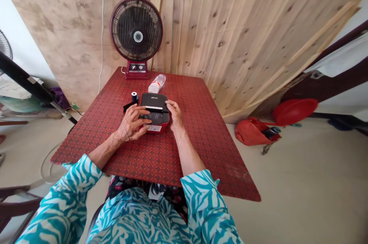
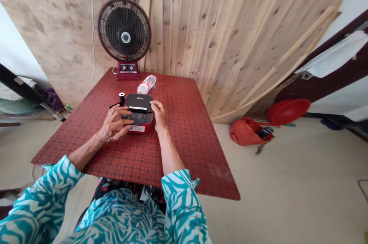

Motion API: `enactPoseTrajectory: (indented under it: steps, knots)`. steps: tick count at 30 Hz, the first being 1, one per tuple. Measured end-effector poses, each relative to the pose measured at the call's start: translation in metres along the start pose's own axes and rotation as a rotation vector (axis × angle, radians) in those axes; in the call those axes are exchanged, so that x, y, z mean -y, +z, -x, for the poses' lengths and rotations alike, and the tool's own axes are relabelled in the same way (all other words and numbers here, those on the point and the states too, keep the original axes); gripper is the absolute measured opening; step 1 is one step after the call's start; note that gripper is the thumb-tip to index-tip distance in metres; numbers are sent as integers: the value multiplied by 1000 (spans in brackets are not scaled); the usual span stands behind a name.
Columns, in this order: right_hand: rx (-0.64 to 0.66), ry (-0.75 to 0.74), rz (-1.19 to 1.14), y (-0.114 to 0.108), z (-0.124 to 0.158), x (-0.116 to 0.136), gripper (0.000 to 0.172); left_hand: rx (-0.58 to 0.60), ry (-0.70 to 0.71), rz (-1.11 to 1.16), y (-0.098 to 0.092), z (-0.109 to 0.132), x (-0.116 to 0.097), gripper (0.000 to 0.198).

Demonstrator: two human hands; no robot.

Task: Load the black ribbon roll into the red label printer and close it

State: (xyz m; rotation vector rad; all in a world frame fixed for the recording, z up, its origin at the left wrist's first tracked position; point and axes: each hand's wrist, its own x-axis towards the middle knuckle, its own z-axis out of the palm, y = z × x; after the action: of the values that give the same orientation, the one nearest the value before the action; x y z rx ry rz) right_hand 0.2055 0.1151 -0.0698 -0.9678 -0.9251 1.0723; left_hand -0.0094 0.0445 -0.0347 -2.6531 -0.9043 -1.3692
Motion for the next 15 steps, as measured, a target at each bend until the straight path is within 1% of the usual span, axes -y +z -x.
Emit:
enactPoseTrajectory:
  steps: [1, 2, 3, 5, 7, 8, 10, 12, 15]
  knots:
    - [14, 11, -9, 0, 4, -1, 28, -13, -17, 31, -1, -1, -1, 16]
    - [24, 21, -20, 0, 6, -1, 29, -44, -70, 72, -1, -3, -2, 18]
    - [31, 32, -32, 1, 8, -1, 31, -90, -160, 123, -1, -5, -2, 21]
    - [27, 56, -60, 4, 10, -1, 33, -205, -436, 256, 3, -11, 2, 29]
    - [12, 79, -92, 6, 11, 1, 34, -284, -731, 438, 9, -17, 10, 38]
    - [3, 86, -107, 7, 11, 1, 34, -297, -851, 541, 13, -21, 15, 44]
    - [-11, 93, -123, 8, 12, 2, 34, -301, -1032, 732, 21, -26, 23, 56]
    - [-8, 85, -112, 8, 12, 3, 33, -314, -1144, 864, 26, -30, 28, 61]
    - [11, 66, -90, 8, 12, 3, 34, -332, -1219, 994, 29, -34, 29, 58]
